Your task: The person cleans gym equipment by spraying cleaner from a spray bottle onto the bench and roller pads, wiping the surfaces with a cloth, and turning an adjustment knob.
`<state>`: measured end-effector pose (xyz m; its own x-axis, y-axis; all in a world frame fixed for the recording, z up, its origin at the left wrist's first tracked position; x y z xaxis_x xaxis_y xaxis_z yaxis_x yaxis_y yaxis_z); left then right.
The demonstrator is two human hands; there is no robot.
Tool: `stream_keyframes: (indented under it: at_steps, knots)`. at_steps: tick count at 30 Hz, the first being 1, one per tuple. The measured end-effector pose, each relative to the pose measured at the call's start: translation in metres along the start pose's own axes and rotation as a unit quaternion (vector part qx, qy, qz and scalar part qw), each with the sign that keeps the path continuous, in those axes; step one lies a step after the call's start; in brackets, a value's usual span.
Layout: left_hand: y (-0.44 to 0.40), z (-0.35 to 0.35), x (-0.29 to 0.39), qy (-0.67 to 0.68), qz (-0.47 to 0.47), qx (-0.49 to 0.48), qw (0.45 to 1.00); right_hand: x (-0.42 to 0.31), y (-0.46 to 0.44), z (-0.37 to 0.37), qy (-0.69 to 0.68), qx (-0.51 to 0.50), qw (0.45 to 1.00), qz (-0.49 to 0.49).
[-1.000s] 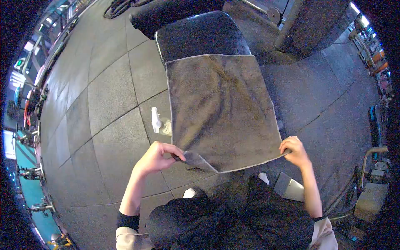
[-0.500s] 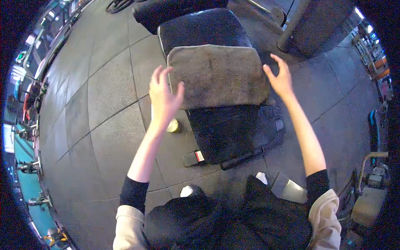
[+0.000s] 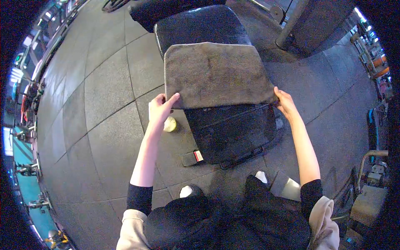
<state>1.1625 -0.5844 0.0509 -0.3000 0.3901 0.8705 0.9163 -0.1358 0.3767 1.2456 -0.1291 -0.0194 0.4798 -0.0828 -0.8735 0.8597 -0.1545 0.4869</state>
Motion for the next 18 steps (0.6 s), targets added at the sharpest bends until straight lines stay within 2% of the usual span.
stream_keyframes:
  at_steps: [1, 3, 4, 6, 9, 10, 12, 13, 14, 15, 16, 17, 18]
  knots:
    - [0.002, 0.0, 0.002, 0.0, 0.0, -0.001, 1.0, -0.001, 0.001, -0.001, 0.0, 0.001, 1.0, 0.0]
    - [0.008, 0.003, 0.008, 0.126, 0.042, -0.022, 0.991, -0.01, 0.004, -0.009, 0.038, 0.037, 0.998, -0.028]
    - [0.01, 0.003, 0.01, 0.144, 0.042, -0.026, 0.988, -0.009, 0.003, -0.008, 0.039, 0.036, 0.998, -0.028]
    - [0.011, 0.001, 0.009, 0.127, 0.039, -0.027, 0.991, -0.034, 0.017, -0.017, 0.104, 0.157, 0.972, -0.137]
    - [0.016, 0.007, 0.007, 0.098, 0.017, -0.04, 0.994, -0.054, 0.036, -0.013, 0.117, 0.178, 0.971, -0.112]
    - [0.018, 0.012, 0.005, 0.085, -0.002, -0.052, 0.995, -0.075, 0.048, -0.012, 0.128, 0.215, 0.954, -0.163]
    - [0.019, 0.019, 0.0, 0.12, 0.004, -0.053, 0.991, -0.122, 0.061, -0.001, 0.147, 0.21, 0.903, -0.344]
    - [0.02, 0.022, -0.003, 0.153, 0.011, -0.057, 0.987, -0.15, 0.074, 0.023, 0.16, 0.186, 0.894, -0.376]
    - [0.023, 0.023, -0.001, 0.11, 0.005, -0.064, 0.992, -0.18, 0.091, 0.055, 0.172, 0.162, 0.882, -0.407]
    - [0.024, 0.024, -0.002, 0.109, 0.005, -0.066, 0.992, -0.207, 0.108, 0.096, 0.221, 0.15, 0.862, -0.431]
    - [0.023, 0.027, -0.004, 0.114, -0.004, -0.076, 0.99, -0.225, 0.118, 0.144, 0.268, 0.097, 0.842, -0.458]
    - [0.021, 0.028, -0.007, 0.12, -0.012, -0.086, 0.989, -0.231, 0.124, 0.194, 0.305, -0.016, 0.83, -0.467]
    - [0.019, 0.027, -0.011, 0.12, -0.011, -0.087, 0.989, -0.223, 0.125, 0.241, 0.268, -0.179, 0.83, -0.455]
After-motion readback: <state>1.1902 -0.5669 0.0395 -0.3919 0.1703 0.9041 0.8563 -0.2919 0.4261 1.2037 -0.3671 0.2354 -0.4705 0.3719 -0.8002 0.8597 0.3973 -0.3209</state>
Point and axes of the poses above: each hand's wrist, its own y-axis away from the middle knuckle, its own z-axis out of the palm, x = y × z, the point moved 9 cm from there along -y, towards the middle knuckle, and after that the axes turned 11 degrees about -x, right-handed, at the moved point
